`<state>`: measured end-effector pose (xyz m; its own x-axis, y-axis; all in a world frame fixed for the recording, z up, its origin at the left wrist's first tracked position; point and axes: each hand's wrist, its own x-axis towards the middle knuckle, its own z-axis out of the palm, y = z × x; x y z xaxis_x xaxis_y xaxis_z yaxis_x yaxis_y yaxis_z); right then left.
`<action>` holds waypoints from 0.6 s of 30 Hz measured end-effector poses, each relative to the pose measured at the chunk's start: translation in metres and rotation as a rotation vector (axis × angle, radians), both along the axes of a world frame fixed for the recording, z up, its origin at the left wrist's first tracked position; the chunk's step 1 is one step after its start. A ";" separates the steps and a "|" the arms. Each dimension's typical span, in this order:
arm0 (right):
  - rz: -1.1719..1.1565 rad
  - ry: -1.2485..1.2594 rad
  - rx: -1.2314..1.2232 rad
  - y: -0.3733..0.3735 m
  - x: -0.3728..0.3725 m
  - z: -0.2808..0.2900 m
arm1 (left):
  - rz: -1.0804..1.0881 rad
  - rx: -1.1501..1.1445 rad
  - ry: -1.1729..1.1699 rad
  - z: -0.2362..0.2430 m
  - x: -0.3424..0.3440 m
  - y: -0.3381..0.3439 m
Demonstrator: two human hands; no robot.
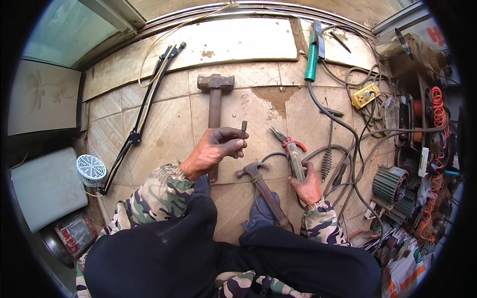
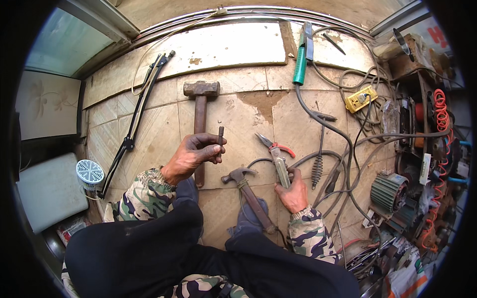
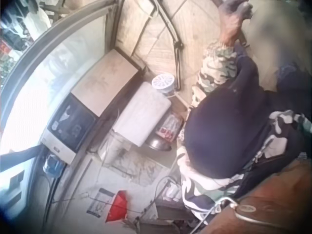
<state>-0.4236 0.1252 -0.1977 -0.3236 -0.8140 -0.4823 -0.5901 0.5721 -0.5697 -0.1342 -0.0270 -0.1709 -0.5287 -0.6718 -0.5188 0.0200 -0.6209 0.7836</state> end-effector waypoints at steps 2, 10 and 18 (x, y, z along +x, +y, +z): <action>0.001 -0.018 0.000 0.003 -0.006 0.001 | -0.020 -0.022 -0.034 0.001 -0.003 0.000; 0.099 -0.055 0.110 -0.013 -0.023 0.030 | -0.096 -0.016 -0.017 -0.008 -0.005 0.005; 0.054 0.027 0.146 0.014 -0.008 0.017 | -0.125 -0.016 -0.049 -0.008 -0.013 0.014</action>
<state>-0.4318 0.1394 -0.1808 -0.2961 -0.7520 -0.5889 -0.6360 0.6152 -0.4659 -0.1476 -0.0134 -0.1786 -0.5833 -0.6104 -0.5359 -0.0956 -0.6036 0.7915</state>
